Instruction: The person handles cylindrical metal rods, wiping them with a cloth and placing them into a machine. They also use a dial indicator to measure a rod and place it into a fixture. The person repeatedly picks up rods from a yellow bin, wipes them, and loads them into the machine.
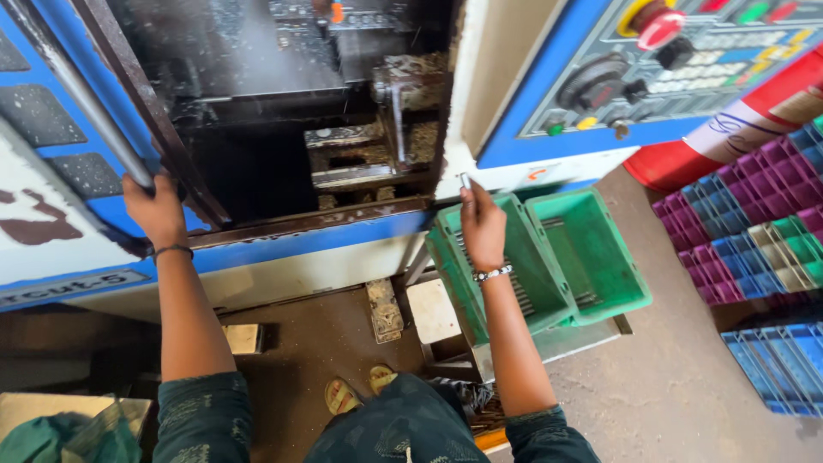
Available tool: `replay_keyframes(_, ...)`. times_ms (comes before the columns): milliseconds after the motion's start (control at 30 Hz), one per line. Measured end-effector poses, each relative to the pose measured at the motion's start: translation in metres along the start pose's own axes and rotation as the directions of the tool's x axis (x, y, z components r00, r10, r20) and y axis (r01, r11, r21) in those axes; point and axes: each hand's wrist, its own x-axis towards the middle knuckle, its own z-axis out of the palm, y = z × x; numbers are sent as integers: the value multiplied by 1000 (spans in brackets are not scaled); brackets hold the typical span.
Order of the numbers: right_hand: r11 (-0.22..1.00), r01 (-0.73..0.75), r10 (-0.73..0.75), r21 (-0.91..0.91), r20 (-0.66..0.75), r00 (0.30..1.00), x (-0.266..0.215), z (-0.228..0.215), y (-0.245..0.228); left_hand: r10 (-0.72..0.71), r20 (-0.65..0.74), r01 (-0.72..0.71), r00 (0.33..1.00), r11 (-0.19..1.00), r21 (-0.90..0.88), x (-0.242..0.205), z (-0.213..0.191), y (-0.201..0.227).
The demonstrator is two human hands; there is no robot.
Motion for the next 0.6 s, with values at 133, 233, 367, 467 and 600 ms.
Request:
replay_keyframes(133,992,-97,90,-86,-84,992,22,-52,2,-6,44,6,999,1000,14,-31,46,14)
replay_keyframes(233,990,-118,108,-76,-124,986,40,-70,7,-69,106,69,992,998,7,-58,89,37)
replay_keyframes(367,995,-90,86,-42,-94,992,61,-73,17,-36,185,32,982,999,22,-99,145,79)
replay_keyframes(467,970,-161,163,182,4,987,66,-78,27,-63,283,56,957,998,33,-126,183,116)
replay_keyframes(600,933,-256,214,254,182,960,41,-82,34,26,429,14,903,996,-88,-156,220,152)
